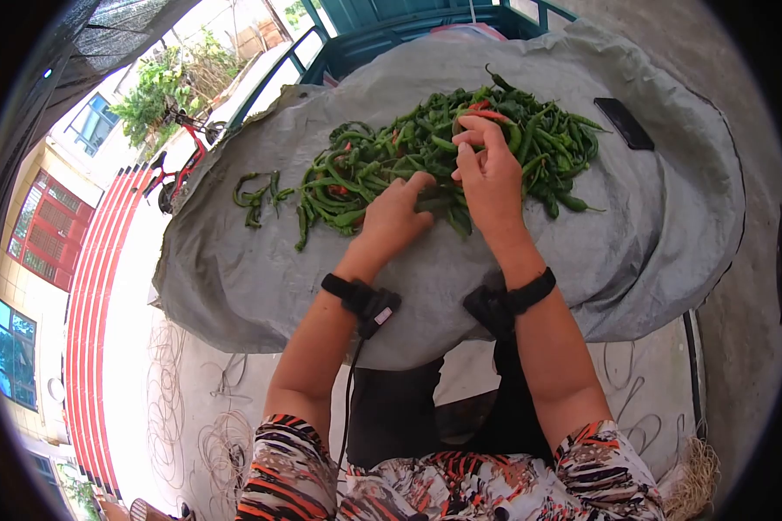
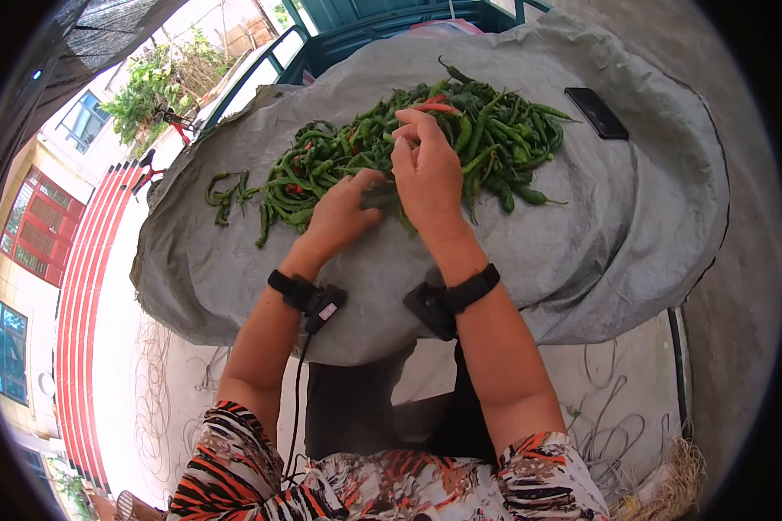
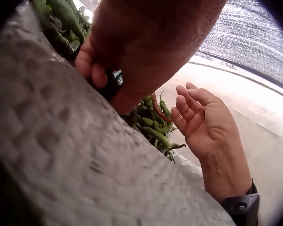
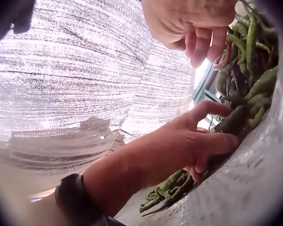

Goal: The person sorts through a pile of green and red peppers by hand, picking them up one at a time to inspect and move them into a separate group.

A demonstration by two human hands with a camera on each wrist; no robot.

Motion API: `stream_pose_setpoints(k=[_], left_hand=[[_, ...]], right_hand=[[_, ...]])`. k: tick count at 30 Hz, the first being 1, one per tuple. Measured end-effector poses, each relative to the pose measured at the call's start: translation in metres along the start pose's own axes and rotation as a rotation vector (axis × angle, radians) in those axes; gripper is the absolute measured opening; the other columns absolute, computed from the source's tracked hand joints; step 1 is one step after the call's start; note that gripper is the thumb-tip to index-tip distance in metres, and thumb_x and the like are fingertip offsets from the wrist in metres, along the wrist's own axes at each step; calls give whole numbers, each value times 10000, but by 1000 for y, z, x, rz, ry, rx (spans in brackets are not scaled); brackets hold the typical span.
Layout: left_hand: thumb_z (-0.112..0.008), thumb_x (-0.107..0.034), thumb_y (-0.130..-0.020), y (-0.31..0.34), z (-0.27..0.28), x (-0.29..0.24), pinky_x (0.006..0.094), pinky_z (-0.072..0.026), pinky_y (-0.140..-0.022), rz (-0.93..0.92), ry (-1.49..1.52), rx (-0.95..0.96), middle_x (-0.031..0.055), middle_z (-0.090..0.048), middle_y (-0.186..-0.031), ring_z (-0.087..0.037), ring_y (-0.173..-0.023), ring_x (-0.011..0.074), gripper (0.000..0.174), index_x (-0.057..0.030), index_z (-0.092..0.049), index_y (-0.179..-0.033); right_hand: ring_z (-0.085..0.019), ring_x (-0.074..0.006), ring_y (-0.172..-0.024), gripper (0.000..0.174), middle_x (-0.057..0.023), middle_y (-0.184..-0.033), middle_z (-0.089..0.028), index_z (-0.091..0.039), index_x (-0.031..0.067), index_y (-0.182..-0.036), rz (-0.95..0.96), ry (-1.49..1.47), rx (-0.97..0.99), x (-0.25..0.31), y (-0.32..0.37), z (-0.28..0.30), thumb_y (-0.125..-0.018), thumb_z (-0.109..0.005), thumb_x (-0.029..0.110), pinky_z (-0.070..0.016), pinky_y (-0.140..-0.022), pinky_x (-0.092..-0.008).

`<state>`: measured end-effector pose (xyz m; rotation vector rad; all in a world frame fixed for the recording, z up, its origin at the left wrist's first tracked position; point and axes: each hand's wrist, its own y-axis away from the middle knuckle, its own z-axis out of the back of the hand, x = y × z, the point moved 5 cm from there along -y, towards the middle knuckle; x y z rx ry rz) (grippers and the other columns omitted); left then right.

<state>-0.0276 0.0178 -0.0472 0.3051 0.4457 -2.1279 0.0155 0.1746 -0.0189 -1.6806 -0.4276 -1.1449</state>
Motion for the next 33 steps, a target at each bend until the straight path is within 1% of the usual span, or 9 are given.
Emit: stream_pose_setpoints(k=[4, 7, 16, 19, 22, 25, 28, 31, 33], left_hand=[[-688, -123, -820, 1, 20, 3, 346, -521, -684, -61, 253, -185, 91, -594, -870, -619, -746, 204, 387, -117, -560, -1186], [-665, -108, -887, 3, 39, 0, 278, -488, -580, 212, 720, -131, 33, -582, -867, -574, -642, 101, 341, -104, -546, -1206], [-654, -208, -923, -11, 22, -21, 242, -420, -474, 226, 1727, -36, 16, -607, -844, -484, -533, 81, 347, -87, -512, -1216], [-617, -245, -949, -13, 1, -10, 208, -382, -441, 326, 1979, 42, 29, -622, -877, -442, -514, 49, 238, -79, -582, -1116], [-627, -266, -938, -12, -15, -1, 198, -356, -417, 358, 2156, 123, 58, -650, -873, -426, -493, 48, 215, -69, -623, -1025], [-637, -270, -931, -11, -24, -1, 196, -337, -397, 317, 2270, 191, 78, -668, -865, -419, -476, 54, 215, -62, -633, -982], [-603, -276, -957, -8, -31, 2, 187, -331, -390, 306, 2376, 198, 62, -629, -870, -408, -494, 42, 241, -43, -624, -1011], [-582, -273, -973, -7, -36, 11, 184, -336, -391, 216, 2538, 243, 53, -598, -867, -413, -513, 42, 249, -31, -622, -1015], [-581, -266, -975, -4, -36, 13, 185, -341, -390, 176, 2593, 267, 60, -600, -865, -423, -516, 48, 243, -28, -624, -999]], right_hand=[[-610, -171, -687, 290, -53, -980, -667, -588, 77, -1194, 25, 14, -36, -1, -2, 4, -905, -564, 81, -493, -662, -312], [-620, -151, -686, 276, -60, -979, -664, -591, 65, -1189, 50, 17, -63, -3, -3, 6, -915, -572, 98, -494, -639, -299], [-622, -115, -711, 399, -79, -1078, -644, -519, 73, -1330, -369, -307, 159, -14, -2, -3, -951, -573, 185, -498, -596, -259], [-632, -132, -740, 455, -109, -1190, -607, -479, 70, -1372, -379, -253, 243, -11, -1, -3, -932, -573, 141, -510, -624, -261], [-639, -152, -763, 482, -128, -1255, -569, -475, 56, -1371, -117, -83, 270, -12, 0, -6, -902, -578, 90, -519, -654, -265], [-617, -104, -706, 437, -68, -1173, -593, -507, 64, -1340, -181, -40, 342, -19, 3, -9, -909, -581, 66, -493, -596, -239], [-638, -139, -740, 319, -103, -1183, -598, -588, 24, -1199, -180, 95, 296, -23, 0, -5, -883, -601, 63, -514, -632, -271], [-615, -103, -680, 224, -58, -1013, -637, -620, 28, -1115, -336, -81, 338, -18, 0, -7, -901, -624, 95, -490, -578, -249], [-588, -79, -642, 213, -29, -909, -630, -622, 33, -1106, -286, -116, 255, -8, 1, -8, -913, -633, 120, -469, -550, -230]])
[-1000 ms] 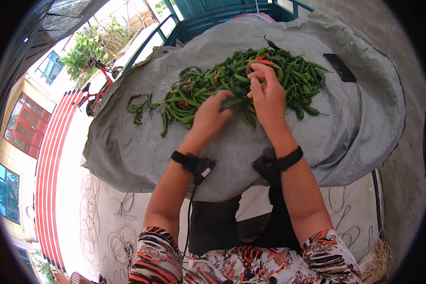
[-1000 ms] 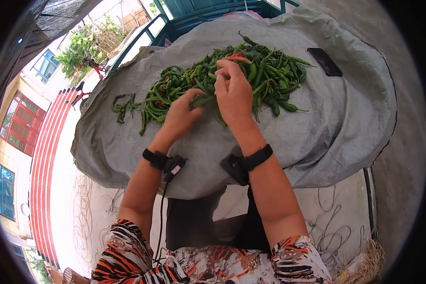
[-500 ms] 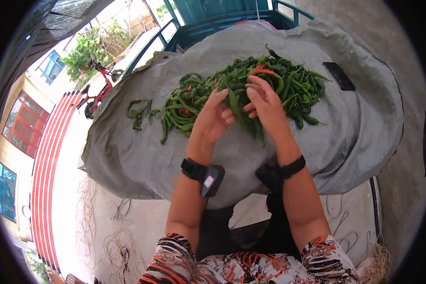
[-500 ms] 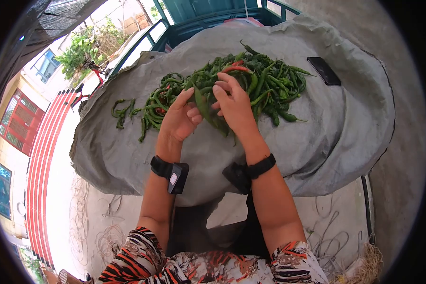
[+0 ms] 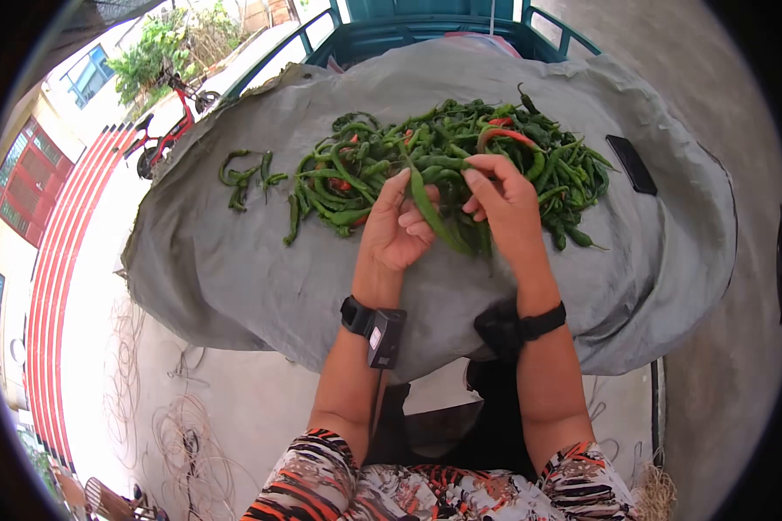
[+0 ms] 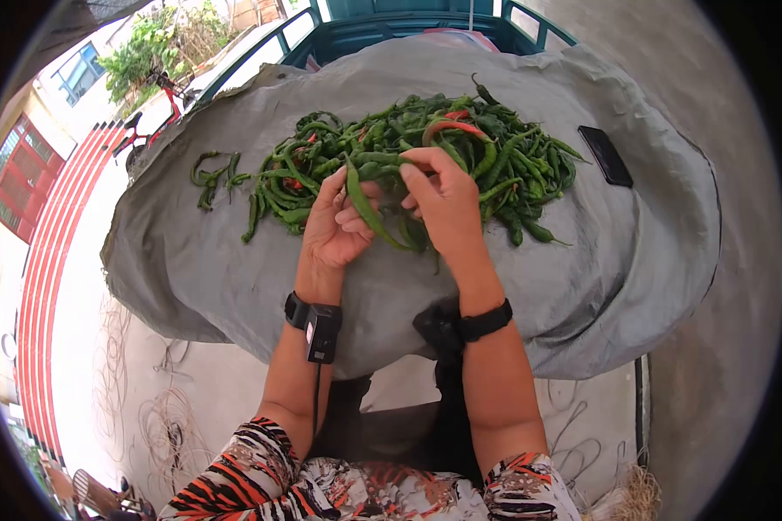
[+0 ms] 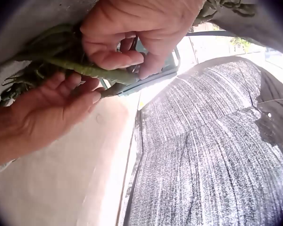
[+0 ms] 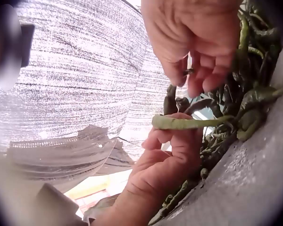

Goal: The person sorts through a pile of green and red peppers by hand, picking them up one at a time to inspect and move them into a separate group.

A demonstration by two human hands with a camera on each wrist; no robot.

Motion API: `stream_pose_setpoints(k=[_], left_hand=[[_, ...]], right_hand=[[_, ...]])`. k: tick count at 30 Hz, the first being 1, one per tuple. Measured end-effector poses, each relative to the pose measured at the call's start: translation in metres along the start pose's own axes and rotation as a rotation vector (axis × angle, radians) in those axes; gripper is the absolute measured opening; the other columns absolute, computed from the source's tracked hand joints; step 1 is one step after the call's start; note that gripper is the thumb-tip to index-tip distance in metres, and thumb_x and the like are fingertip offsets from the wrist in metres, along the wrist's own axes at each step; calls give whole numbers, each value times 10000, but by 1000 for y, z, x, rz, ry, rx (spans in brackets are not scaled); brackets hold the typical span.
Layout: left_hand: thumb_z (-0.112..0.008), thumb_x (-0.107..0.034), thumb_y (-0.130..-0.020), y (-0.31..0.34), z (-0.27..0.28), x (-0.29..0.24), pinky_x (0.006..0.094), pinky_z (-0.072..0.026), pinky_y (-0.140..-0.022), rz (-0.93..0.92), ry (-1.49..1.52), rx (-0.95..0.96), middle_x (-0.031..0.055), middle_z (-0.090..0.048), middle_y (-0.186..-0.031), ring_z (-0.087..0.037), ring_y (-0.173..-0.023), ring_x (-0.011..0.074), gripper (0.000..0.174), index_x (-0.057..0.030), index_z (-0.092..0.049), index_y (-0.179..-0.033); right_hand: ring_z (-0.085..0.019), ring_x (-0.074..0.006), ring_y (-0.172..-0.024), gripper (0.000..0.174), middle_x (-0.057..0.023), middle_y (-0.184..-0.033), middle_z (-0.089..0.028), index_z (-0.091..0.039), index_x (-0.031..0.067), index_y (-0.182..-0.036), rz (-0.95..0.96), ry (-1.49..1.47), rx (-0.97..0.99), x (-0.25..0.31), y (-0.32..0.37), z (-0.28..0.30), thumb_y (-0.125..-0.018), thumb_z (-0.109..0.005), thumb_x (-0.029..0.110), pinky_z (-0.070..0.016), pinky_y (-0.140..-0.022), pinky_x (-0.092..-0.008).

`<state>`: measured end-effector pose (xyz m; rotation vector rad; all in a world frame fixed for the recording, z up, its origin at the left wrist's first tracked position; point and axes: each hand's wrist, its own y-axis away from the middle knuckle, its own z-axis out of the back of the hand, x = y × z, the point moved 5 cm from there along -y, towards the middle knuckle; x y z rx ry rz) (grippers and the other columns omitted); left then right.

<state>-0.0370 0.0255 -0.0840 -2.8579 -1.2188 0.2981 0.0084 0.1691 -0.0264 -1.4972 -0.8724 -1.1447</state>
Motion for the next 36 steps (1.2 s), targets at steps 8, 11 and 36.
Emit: stream_pose_setpoints(k=[8, 11, 36], left_hand=[[-595, -160, -970, 6, -10, 12, 197, -356, -376, 21, -119, -49, 88, -652, -874, -447, -484, 63, 106, -62, -636, -975], [-592, -131, -970, 6, -5, 12, 198, -359, -377, -21, -128, -130, 71, -653, -872, -443, -476, 59, 66, -92, -645, -969], [-593, -347, -976, 9, -9, 4, 206, -314, -403, -139, -151, -109, 22, -562, -810, -385, -486, 60, 244, -119, -564, -1057]], right_hand=[[-505, -37, -563, 153, -22, -842, -645, -592, 30, -1076, 211, -139, -287, 17, 3, -2, -970, -579, 138, -427, -513, -185], [-502, -31, -549, 153, -30, -845, -648, -571, 30, -1087, 296, -176, -381, 21, -1, 3, -986, -557, 144, -417, -502, -168], [-551, -95, -717, 326, -91, -1005, -643, -634, 14, -1182, 390, 526, -342, 47, 9, -2, -909, -666, 191, -460, -638, -273]])
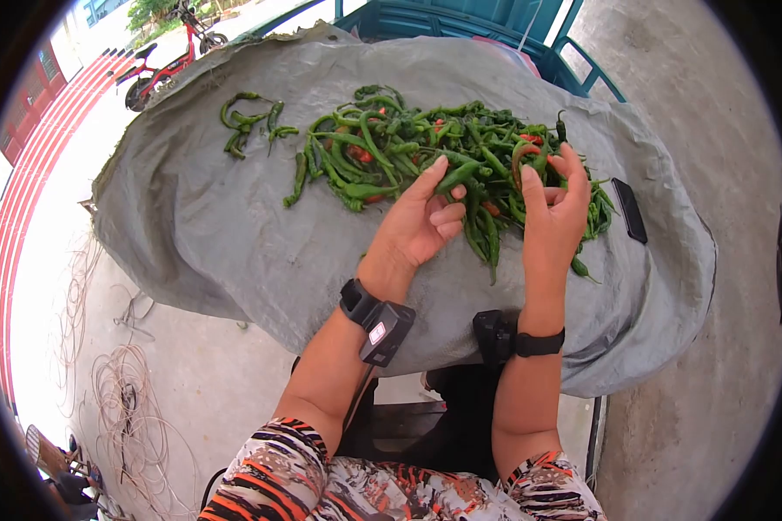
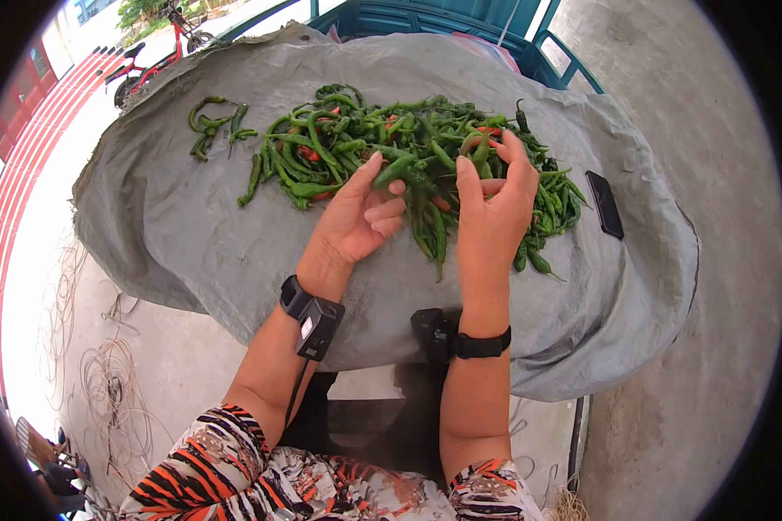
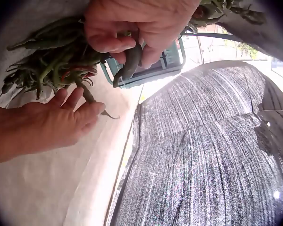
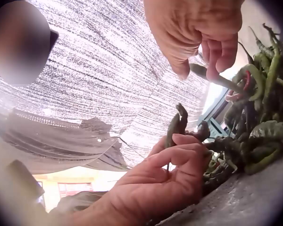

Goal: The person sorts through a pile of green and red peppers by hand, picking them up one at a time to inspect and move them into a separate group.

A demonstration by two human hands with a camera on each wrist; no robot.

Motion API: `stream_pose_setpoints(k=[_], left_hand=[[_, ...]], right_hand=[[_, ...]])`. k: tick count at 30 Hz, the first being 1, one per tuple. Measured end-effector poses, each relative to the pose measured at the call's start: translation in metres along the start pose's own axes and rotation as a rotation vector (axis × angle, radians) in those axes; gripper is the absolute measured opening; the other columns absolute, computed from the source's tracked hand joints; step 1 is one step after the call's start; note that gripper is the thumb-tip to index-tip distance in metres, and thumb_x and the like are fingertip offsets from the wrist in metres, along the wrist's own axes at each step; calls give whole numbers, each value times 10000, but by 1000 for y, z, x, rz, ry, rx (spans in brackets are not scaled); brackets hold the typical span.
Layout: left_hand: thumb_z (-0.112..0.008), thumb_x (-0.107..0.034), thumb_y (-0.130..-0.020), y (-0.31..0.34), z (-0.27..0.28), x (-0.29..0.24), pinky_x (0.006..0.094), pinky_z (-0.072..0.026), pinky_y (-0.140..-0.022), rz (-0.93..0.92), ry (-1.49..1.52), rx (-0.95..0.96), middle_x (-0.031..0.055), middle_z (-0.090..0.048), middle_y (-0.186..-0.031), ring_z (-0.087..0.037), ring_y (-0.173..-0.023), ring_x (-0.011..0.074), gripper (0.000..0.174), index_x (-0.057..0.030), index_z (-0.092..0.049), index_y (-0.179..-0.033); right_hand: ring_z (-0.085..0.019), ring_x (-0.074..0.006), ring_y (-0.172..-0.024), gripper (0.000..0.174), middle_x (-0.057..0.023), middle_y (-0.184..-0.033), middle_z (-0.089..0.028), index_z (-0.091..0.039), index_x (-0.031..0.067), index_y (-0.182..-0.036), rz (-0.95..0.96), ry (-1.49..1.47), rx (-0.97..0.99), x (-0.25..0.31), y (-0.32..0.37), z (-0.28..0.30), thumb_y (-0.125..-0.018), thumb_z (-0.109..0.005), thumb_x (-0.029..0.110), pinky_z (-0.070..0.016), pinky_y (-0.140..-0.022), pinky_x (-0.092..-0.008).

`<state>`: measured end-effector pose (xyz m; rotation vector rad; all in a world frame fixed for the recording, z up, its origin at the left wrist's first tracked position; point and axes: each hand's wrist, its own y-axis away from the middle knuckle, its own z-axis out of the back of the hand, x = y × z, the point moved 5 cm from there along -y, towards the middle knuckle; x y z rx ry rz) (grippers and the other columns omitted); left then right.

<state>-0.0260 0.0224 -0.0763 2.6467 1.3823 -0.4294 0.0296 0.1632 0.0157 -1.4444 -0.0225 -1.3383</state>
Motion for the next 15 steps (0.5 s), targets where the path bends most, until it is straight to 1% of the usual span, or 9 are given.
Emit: stream_pose_setpoints(k=[1, 2, 4, 7, 8, 11, 14, 15], left_hand=[[-598, -352, -973, -1, 0, 0, 201, -310, -401, -2, -34, 12, 10, -567, -785, -389, -479, 55, 237, -125, -572, -1036], [-602, -357, -969, -1, 0, 1, 196, -306, -399, -3, -67, 24, -3, -571, -760, -393, -472, 50, 232, -131, -579, -1015], [-598, -357, -970, 0, -2, 1, 197, -300, -400, 2, -124, 37, -7, -571, -758, -390, -470, 45, 229, -129, -580, -995], [-590, -338, -978, 1, -1, 1, 204, -301, -385, -16, -137, 47, 1, -581, -763, -385, -454, 44, 220, -119, -584, -1002], [-587, -328, -981, 1, -1, 1, 208, -303, -378, -28, -129, 49, 6, -586, -766, -383, -446, 44, 216, -114, -586, -1010], [-580, -321, -985, 2, -3, 0, 206, -299, -374, -30, -139, 64, 5, -591, -760, -382, -439, 44, 211, -112, -589, -1002], [-574, -318, -988, 0, 2, 1, 206, -297, -372, -10, -132, 54, 3, -587, -755, -374, -429, 45, 204, -115, -590, -1006], [-572, -315, -989, -1, 3, 1, 207, -296, -371, -9, -130, 56, 2, -583, -754, -371, -427, 45, 202, -115, -590, -1013]], right_hand=[[-568, -97, -745, 332, -100, -1037, -642, -629, 10, -1192, 15, 19, -19, -4, 0, -1, -919, -656, 197, -469, -659, -271], [-583, -103, -762, 332, -104, -1061, -640, -626, 7, -1196, -15, -72, 65, -8, 1, -8, -928, -644, 202, -476, -677, -268], [-612, -117, -796, 334, -113, -1109, -635, -621, 0, -1205, -78, -252, 236, -13, 6, -22, -947, -621, 211, -491, -713, -263], [-630, -127, -841, 322, -107, -1149, -624, -622, -1, -1202, -133, -226, 493, -14, 18, -35, -964, -597, 214, -501, -741, -247], [-614, -106, -792, 308, -84, -1125, -628, -625, -4, -1192, -174, -368, 503, -15, 20, -38, -952, -613, 189, -487, -696, -228], [-577, -78, -734, 308, -65, -1105, -628, -632, 25, -1199, -234, -392, 465, -7, 19, -33, -913, -648, 139, -462, -643, -221], [-537, -61, -687, 354, -50, -1099, -625, -632, 58, -1215, -4, -257, 527, -3, 18, -32, -863, -667, 81, -443, -613, -230], [-538, -64, -687, 356, -49, -1084, -629, -634, 64, -1210, -39, -249, 537, -4, 19, -32, -854, -660, 70, -446, -617, -234]])
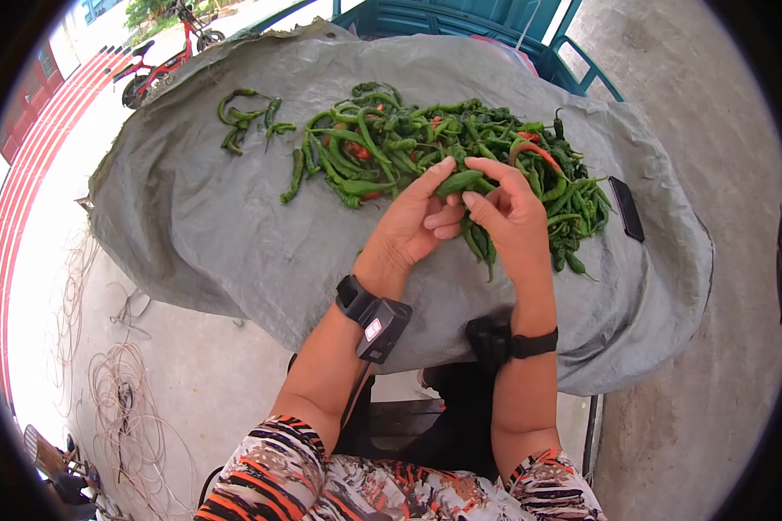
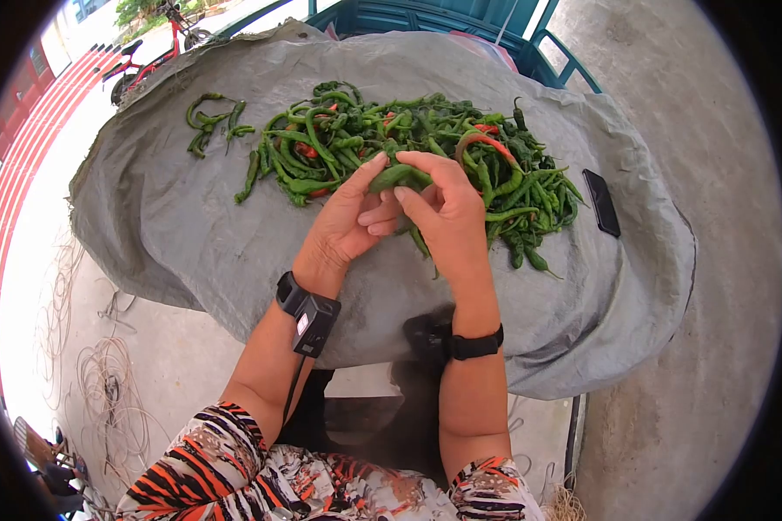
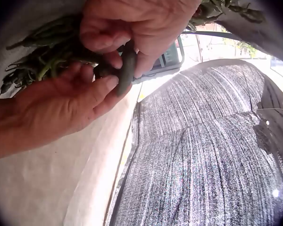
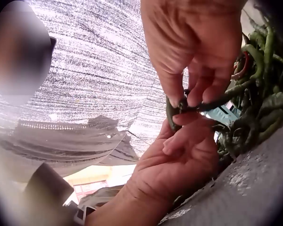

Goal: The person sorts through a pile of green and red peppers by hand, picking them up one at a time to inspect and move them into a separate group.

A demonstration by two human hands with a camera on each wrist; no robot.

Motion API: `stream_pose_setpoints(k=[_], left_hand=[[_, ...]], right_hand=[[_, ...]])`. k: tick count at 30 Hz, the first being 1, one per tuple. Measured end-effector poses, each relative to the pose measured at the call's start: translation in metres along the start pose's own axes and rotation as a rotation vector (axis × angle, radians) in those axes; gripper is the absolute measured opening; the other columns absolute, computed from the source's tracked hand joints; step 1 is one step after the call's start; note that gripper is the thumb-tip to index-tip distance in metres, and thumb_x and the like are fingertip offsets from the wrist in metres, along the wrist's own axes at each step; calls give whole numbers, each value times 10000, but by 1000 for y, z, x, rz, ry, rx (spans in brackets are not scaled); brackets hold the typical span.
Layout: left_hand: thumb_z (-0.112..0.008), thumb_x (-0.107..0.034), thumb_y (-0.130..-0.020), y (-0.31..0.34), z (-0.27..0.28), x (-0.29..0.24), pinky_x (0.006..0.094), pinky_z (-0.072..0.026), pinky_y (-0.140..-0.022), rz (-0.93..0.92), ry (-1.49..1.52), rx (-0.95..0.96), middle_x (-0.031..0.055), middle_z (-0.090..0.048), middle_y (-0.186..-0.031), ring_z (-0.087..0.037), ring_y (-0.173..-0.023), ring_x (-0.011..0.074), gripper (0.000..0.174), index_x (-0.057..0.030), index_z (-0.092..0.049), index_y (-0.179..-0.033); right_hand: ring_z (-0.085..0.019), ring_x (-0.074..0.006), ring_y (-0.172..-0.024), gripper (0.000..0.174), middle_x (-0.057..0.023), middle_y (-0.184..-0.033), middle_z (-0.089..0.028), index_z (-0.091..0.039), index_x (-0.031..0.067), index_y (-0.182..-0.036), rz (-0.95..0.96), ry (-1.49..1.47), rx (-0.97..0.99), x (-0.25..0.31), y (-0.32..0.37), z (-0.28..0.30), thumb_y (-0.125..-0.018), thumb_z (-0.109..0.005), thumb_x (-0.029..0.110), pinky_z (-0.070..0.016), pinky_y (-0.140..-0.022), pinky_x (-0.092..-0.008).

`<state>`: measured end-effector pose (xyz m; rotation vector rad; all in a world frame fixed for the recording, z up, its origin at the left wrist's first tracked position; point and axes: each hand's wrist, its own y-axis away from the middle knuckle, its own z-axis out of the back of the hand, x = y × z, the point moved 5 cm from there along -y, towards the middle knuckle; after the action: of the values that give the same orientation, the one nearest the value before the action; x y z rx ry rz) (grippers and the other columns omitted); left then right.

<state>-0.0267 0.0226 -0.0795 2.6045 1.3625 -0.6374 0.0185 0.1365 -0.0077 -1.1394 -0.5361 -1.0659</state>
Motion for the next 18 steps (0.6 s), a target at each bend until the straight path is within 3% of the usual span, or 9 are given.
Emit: stream_pose_setpoints(k=[2, 5, 8, 11, 15, 18], left_hand=[[-569, -309, -990, -1, 1, 0, 208, -295, -369, 0, 4, 3, 1, -575, -752, -363, -422, 45, 198, -115, -590, -1026], [-557, -299, -994, 1, -4, 0, 209, -296, -368, 7, 2, 2, -3, -563, -748, -360, -425, 44, 200, -109, -591, -1050], [-524, -301, -1009, 0, -3, 2, 206, -290, -367, 3, -39, -17, -3, -561, -743, -351, -425, 45, 212, -111, -591, -1075], [-482, -315, -1025, 0, -4, -1, 205, -288, -377, 45, 1, 40, -7, -549, -756, -342, -435, 45, 240, -117, -584, -1114], [-449, -331, -1037, -1, -1, -1, 210, -294, -399, 27, 60, 7, -14, -525, -768, -335, -446, 45, 248, -111, -561, -1051], [-441, -336, -1040, -3, 3, 0, 216, -297, -406, 15, 124, 9, -17, -511, -767, -332, -447, 46, 246, -116, -538, -987]], right_hand=[[-538, -71, -686, 364, -46, -1054, -637, -639, 76, -1200, -73, -4, 13, -1, 1, -1, -837, -647, 46, -451, -623, -242], [-550, -81, -690, 354, -50, -983, -645, -633, 62, -1187, -161, 40, -147, -1, 1, 1, -835, -624, 31, -462, -631, -251], [-564, -89, -695, 353, -53, -919, -642, -627, 57, -1182, -198, 72, -133, -17, 0, 1, -831, -613, 21, -475, -636, -267], [-575, -96, -703, 355, -59, -935, -631, -605, 44, -1207, -151, 40, -246, -22, -1, 11, -852, -606, 32, -486, -641, -258], [-581, -105, -719, 333, -71, -1020, -606, -586, 25, -1222, -119, -156, -507, -18, -1, 29, -894, -612, 80, -499, -661, -232], [-572, -98, -708, 338, -63, -1029, -602, -586, 33, -1220, -38, -96, -528, -19, -3, 37, -891, -632, 96, -491, -650, -235]])
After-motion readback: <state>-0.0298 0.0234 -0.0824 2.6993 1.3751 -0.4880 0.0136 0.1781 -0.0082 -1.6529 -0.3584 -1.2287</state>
